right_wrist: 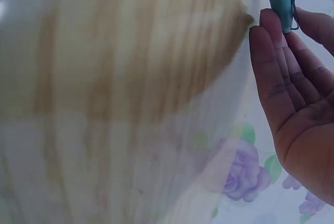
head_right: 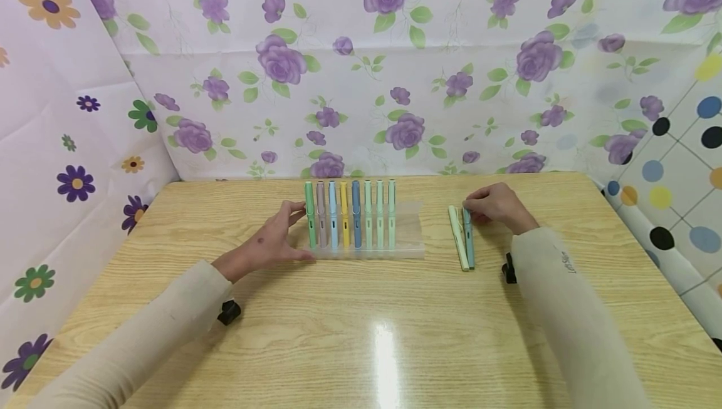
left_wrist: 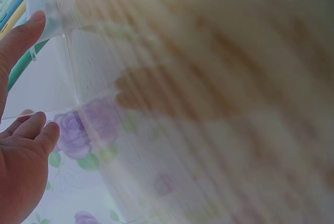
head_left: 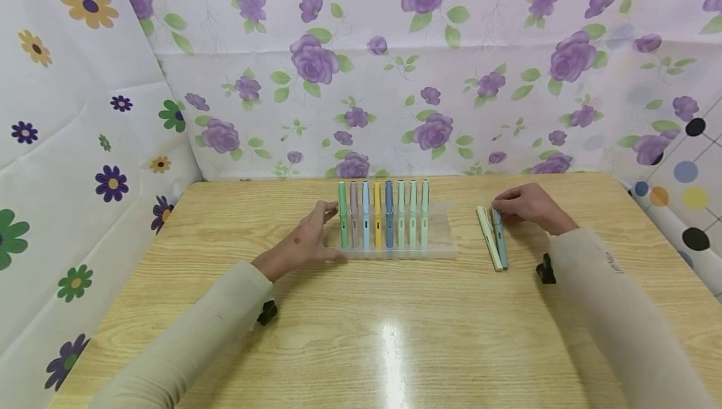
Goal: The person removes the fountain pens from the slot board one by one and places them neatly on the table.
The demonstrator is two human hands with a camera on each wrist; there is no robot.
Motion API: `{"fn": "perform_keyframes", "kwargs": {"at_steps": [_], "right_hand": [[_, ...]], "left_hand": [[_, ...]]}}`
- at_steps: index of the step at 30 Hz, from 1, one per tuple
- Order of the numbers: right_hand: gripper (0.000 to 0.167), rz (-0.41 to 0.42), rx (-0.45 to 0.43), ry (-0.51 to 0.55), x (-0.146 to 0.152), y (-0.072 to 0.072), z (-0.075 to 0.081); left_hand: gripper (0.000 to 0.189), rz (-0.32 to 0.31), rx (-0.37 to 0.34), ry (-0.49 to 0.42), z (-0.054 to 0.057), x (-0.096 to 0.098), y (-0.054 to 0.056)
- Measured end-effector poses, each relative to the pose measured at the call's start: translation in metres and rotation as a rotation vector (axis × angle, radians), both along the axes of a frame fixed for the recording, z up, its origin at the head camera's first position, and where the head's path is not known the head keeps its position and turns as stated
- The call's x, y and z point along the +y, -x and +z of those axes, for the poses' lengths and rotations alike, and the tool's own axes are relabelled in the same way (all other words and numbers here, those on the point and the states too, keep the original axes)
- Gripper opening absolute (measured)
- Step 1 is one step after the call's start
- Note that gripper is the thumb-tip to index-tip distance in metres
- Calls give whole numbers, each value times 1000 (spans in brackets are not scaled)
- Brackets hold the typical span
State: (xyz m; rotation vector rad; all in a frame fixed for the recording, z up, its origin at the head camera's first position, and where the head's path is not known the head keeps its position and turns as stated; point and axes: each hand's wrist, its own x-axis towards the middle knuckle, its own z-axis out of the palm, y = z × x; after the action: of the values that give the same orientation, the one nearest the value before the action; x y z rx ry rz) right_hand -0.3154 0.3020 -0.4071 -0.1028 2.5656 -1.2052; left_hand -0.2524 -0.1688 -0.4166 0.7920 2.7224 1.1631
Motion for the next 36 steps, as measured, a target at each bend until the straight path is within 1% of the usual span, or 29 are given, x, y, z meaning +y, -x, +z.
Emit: {"fn": "perform_keyframes", "kwargs": {"at_steps": [9, 13, 19, 26, 29, 36], "right_hand": [[51, -19, -27, -3, -4, -1, 0], [49, -21, -46, 2, -6, -2, 0], [44, -32, -53, -11, -7, -1, -2], [47, -27, -57, -22, -7, -1, -2], [47, -23, -63, -31, -7, -1, -2], [44, -12, -53, -31, -9, -2, -2]], "left_hand": [[95, -9, 5, -7, 0, 1, 1], [95, -12, 8, -5, 0, 1, 1], [96, -13, 15, 2, 0, 1, 1], [96, 10, -10, 13, 1, 1, 0], [96, 15, -9, 18, 1, 1, 0], [96, 16, -15, 6, 0, 1, 0]]}}
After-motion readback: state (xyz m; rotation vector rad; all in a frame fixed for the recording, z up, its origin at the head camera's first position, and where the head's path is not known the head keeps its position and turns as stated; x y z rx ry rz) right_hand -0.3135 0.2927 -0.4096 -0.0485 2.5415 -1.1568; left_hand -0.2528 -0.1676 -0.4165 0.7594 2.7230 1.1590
